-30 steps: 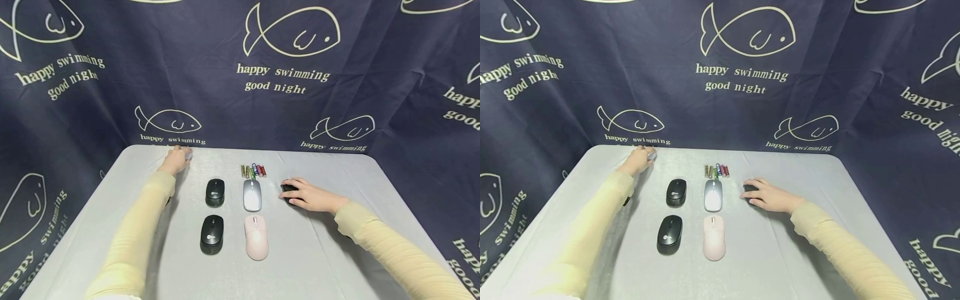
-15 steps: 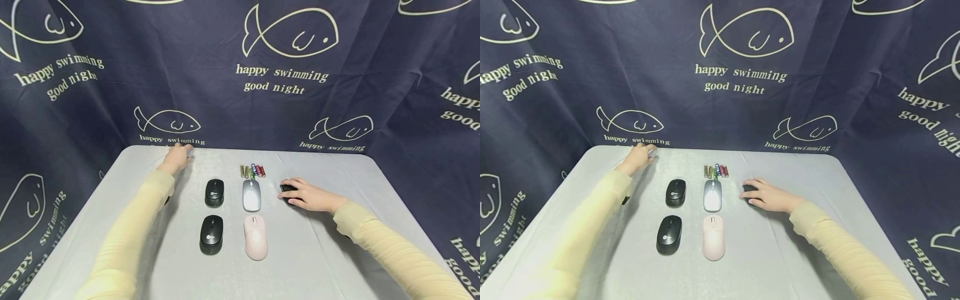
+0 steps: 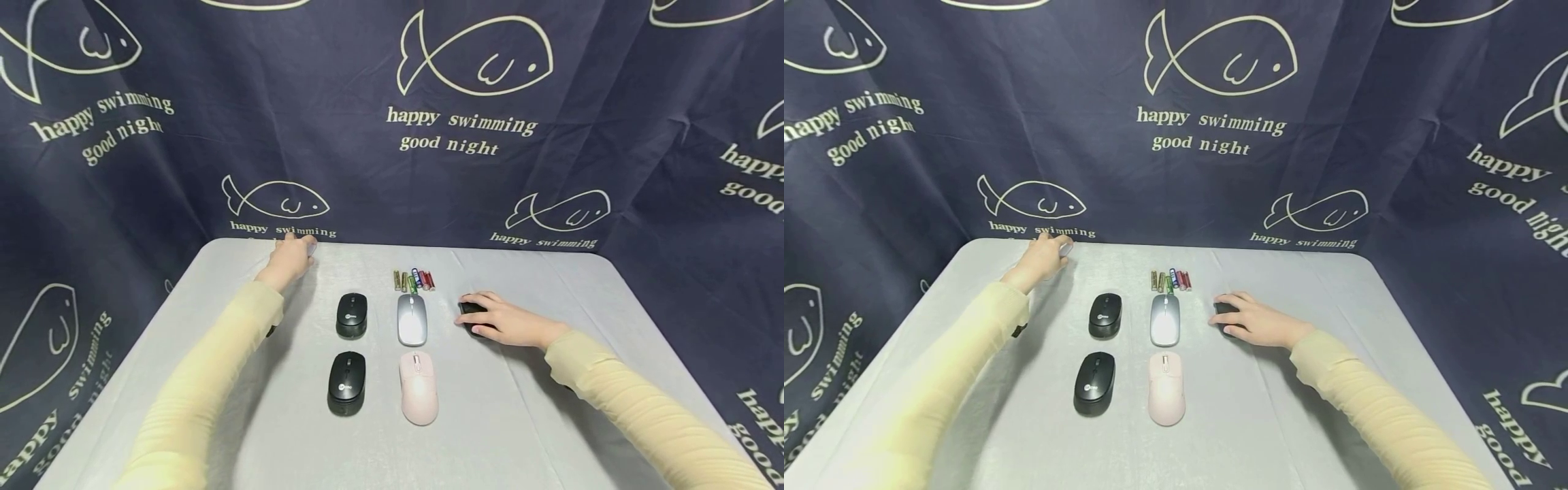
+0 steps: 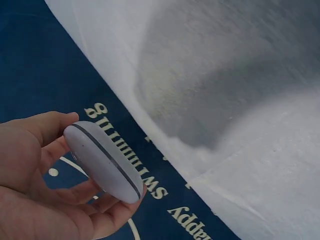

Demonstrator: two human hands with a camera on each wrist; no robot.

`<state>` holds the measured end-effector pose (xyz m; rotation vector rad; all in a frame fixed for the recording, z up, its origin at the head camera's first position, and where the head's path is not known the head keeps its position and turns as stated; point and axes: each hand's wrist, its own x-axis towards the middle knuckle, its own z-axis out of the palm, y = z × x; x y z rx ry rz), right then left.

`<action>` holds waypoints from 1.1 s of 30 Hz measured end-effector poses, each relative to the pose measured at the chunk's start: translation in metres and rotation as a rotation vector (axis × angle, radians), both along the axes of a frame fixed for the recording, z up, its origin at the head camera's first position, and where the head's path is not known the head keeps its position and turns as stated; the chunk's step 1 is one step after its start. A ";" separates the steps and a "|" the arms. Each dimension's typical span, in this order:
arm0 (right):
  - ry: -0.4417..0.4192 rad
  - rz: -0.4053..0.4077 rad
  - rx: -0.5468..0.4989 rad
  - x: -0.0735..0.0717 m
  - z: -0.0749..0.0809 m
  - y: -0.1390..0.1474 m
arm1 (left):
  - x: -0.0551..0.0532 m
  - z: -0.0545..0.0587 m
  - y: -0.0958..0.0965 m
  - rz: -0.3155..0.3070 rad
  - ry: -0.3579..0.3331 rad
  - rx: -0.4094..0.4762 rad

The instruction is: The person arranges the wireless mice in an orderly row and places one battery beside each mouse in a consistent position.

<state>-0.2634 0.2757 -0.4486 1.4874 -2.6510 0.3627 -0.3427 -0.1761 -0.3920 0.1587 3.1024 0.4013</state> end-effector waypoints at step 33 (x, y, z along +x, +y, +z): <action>-0.050 -0.018 -0.010 0.000 -0.002 -0.001 | 0.055 0.039 0.048 -0.164 0.197 -0.086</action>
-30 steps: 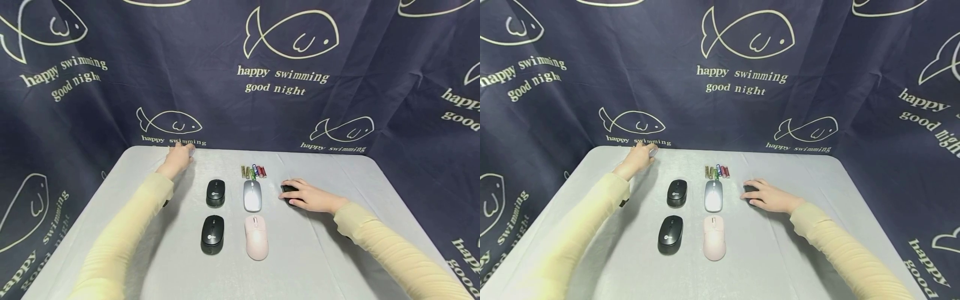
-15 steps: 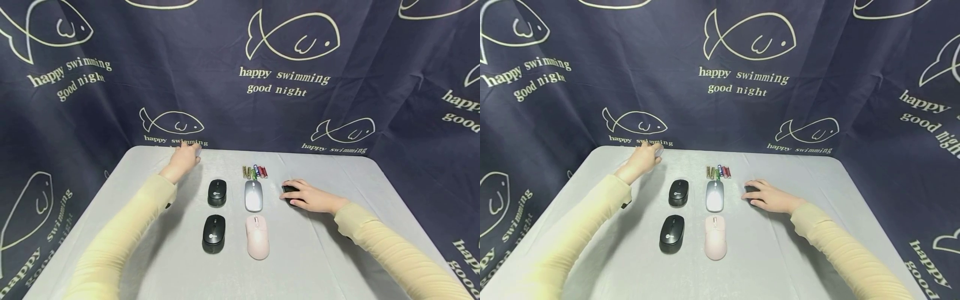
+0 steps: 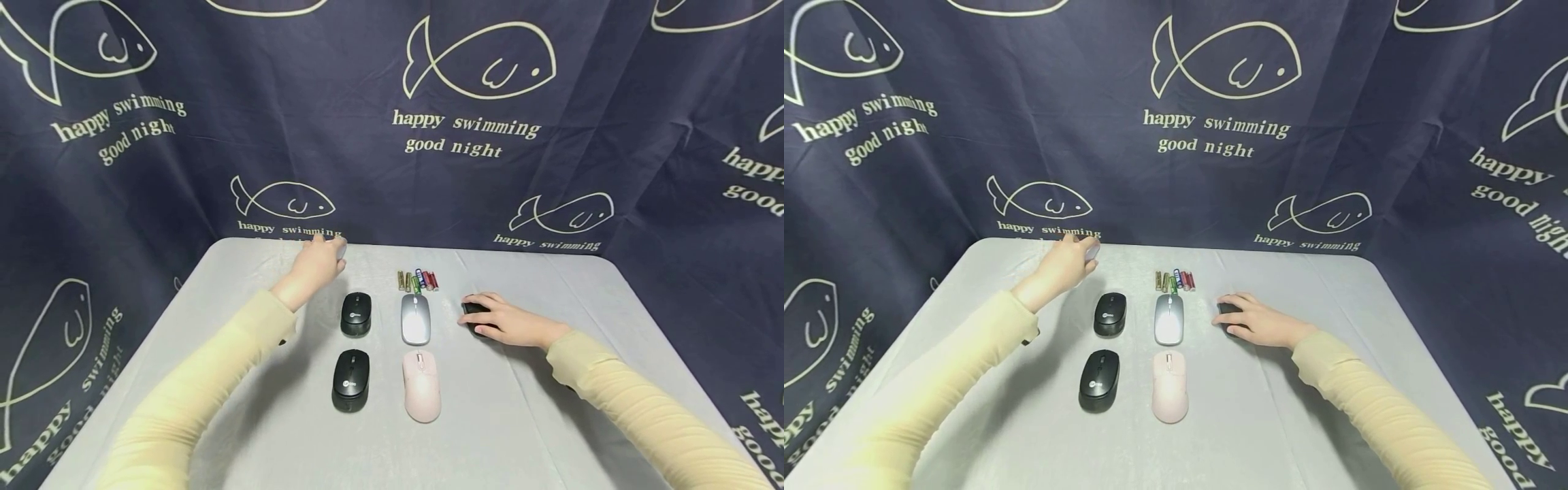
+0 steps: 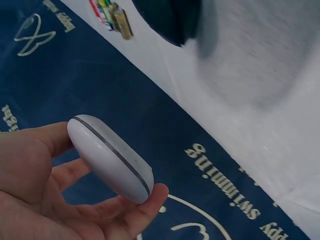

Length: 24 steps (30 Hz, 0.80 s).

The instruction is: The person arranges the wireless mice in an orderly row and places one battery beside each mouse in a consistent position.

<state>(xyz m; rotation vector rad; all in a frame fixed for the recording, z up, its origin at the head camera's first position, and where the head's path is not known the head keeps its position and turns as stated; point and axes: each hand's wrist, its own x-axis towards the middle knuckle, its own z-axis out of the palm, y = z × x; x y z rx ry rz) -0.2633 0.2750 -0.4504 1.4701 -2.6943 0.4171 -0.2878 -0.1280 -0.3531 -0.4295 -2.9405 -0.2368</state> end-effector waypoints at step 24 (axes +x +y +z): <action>0.010 -0.002 0.007 0.001 0.003 0.000 | 0.057 0.005 0.050 -0.139 0.063 0.014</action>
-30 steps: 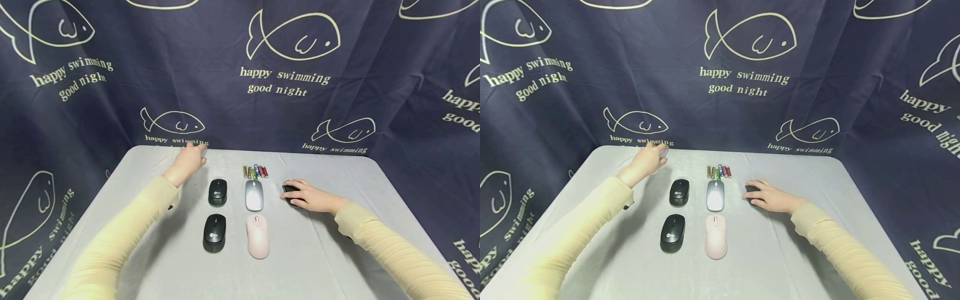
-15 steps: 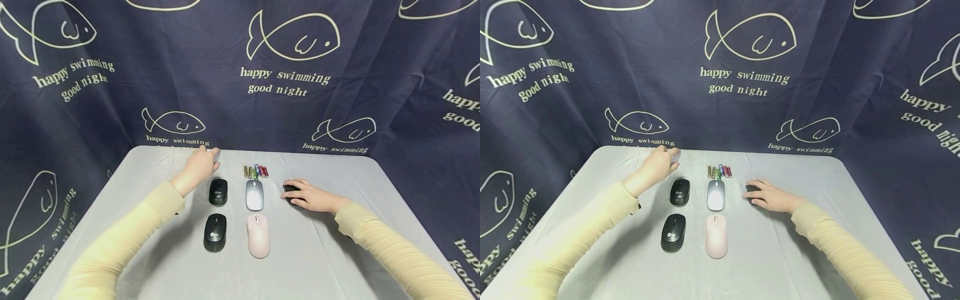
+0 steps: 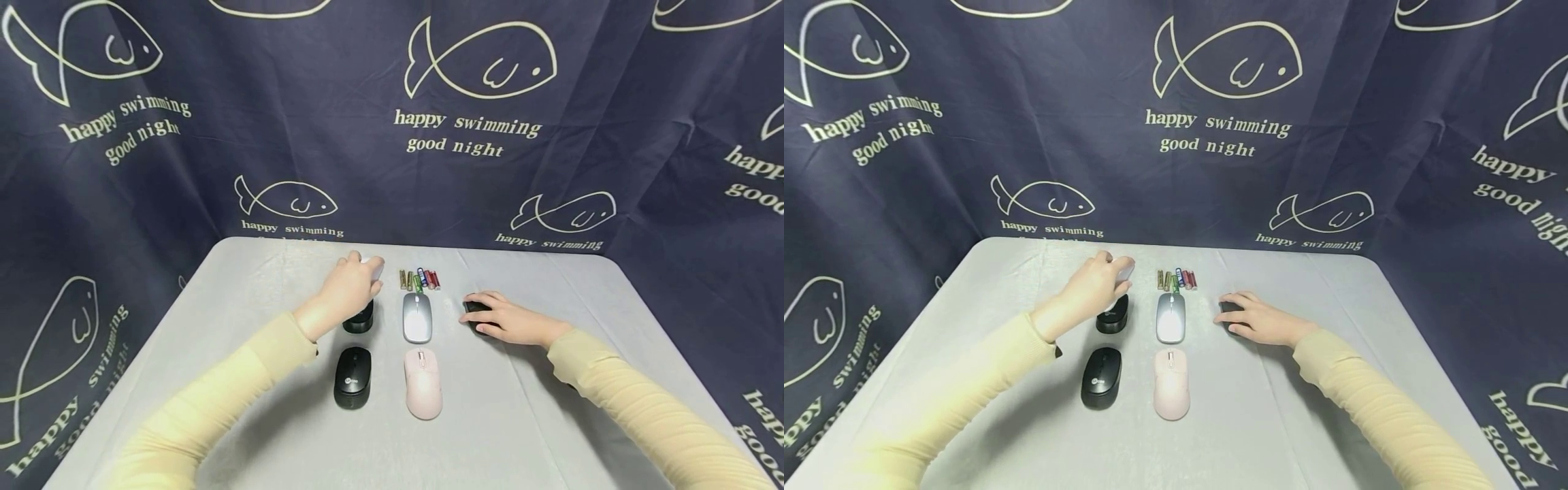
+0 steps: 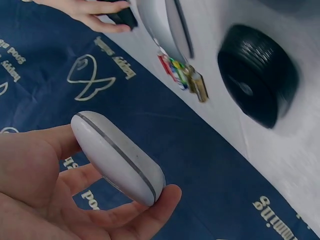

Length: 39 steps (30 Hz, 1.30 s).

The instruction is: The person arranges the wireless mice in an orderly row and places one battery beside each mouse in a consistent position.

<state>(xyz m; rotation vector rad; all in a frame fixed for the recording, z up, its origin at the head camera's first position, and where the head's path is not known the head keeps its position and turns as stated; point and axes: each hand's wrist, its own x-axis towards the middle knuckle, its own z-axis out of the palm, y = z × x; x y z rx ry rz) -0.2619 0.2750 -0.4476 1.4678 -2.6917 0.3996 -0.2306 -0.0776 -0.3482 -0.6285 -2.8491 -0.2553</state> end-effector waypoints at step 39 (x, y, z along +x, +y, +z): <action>0.044 0.021 -0.017 -0.004 -0.006 0.004 | 0.064 -0.022 0.099 -0.182 -0.097 -0.016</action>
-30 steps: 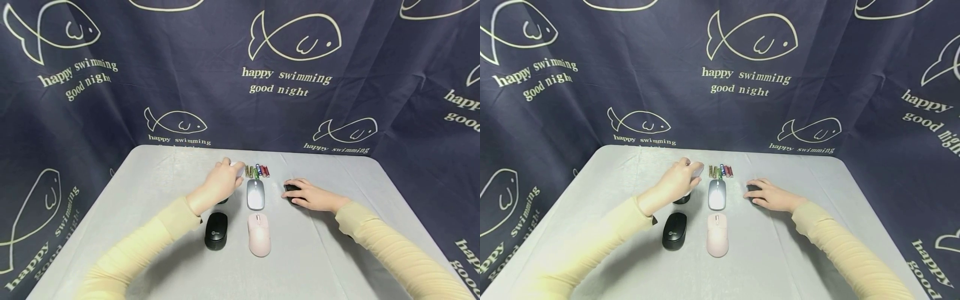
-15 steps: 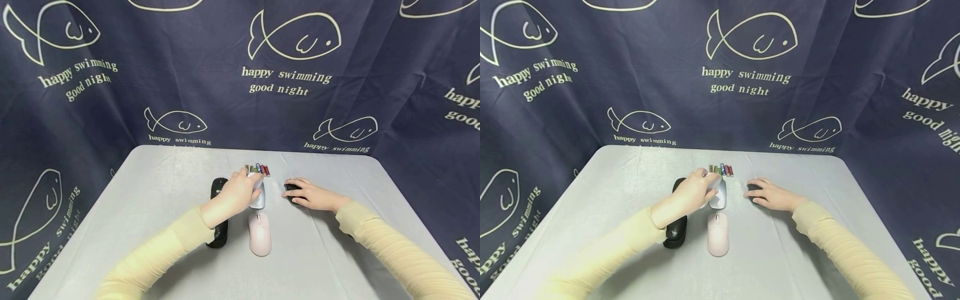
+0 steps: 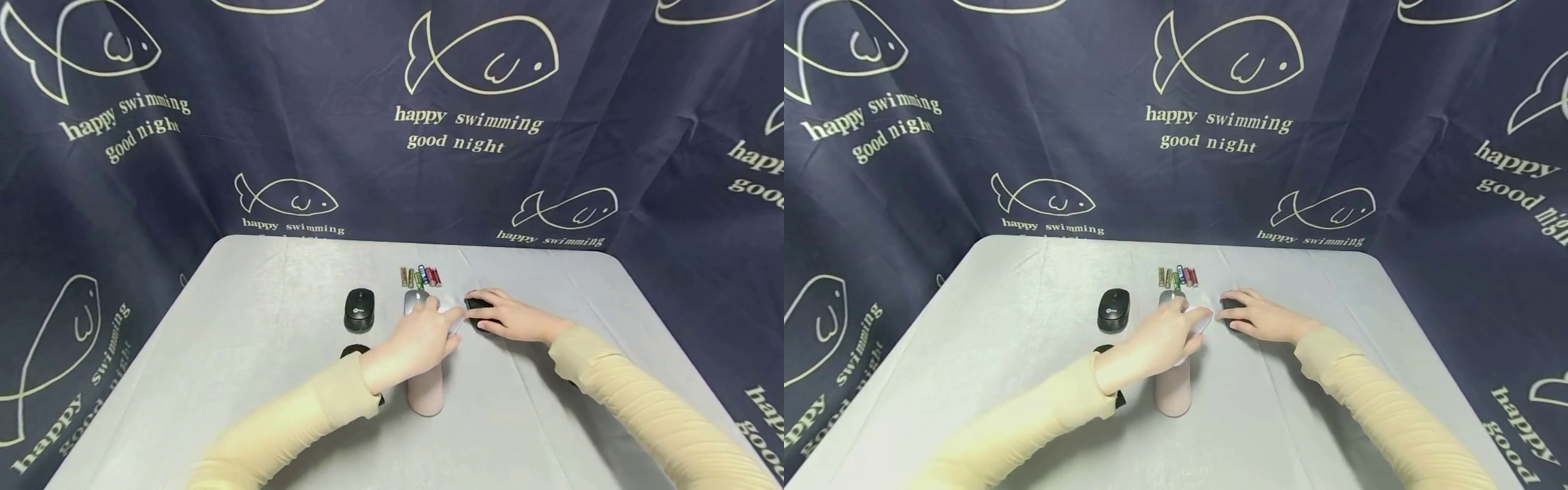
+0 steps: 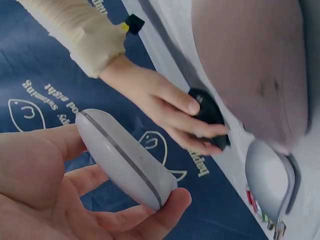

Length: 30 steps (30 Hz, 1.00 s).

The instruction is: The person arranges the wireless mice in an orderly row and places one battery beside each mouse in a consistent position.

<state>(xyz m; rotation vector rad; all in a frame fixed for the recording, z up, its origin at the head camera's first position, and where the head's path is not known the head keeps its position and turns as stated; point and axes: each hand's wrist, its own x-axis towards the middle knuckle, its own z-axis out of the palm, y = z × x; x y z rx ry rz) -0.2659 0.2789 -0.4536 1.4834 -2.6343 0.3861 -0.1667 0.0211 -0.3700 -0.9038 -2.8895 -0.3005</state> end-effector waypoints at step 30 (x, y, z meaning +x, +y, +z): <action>-0.052 -0.002 -0.005 0.000 0.003 -0.003 | 0.024 -0.036 0.058 -0.010 -0.063 -0.144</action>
